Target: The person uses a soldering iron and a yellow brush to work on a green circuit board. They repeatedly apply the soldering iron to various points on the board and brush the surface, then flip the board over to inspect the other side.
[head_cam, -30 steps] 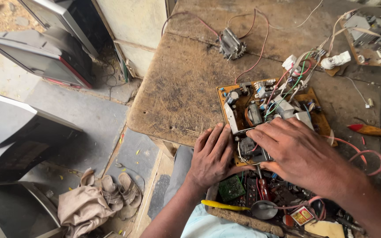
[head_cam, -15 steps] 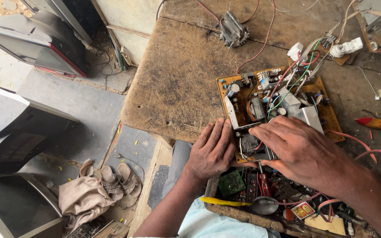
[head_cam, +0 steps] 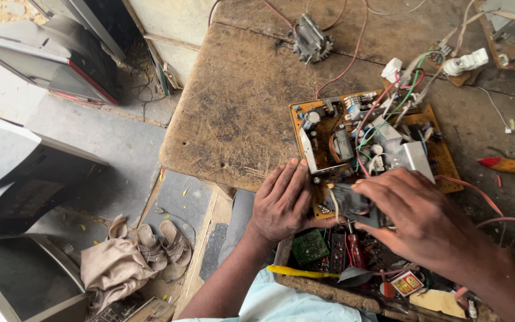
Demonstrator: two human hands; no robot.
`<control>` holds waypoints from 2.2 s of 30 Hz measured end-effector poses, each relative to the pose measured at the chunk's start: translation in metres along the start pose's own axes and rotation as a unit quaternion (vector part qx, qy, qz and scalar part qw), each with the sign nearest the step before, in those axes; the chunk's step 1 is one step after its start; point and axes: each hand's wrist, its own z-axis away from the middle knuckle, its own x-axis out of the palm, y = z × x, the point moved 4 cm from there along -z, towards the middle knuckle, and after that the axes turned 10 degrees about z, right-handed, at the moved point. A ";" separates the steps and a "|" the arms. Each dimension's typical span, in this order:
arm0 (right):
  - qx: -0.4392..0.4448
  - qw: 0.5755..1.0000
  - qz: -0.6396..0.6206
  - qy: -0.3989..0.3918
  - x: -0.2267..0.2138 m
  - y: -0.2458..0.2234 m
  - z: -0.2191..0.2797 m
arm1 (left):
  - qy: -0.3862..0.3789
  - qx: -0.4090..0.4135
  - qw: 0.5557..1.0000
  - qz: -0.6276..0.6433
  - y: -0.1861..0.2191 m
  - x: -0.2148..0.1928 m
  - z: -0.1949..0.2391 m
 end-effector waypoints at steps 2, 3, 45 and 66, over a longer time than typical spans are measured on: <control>-0.019 1.000 0.011 0.018 -0.003 0.001 0.000 | 0.006 -0.009 1.000 0.009 0.000 0.002 0.000; -0.030 0.999 0.015 0.026 -0.005 0.001 -0.001 | -0.005 -0.012 1.000 -0.006 0.001 0.004 0.000; 0.217 0.868 -0.366 0.257 -0.013 0.089 0.114 | 0.019 -0.004 1.000 -0.012 0.003 -0.007 -0.008; 0.303 0.921 -0.132 0.207 -0.072 0.164 0.137 | 0.019 -0.012 1.000 -0.015 0.002 -0.002 -0.007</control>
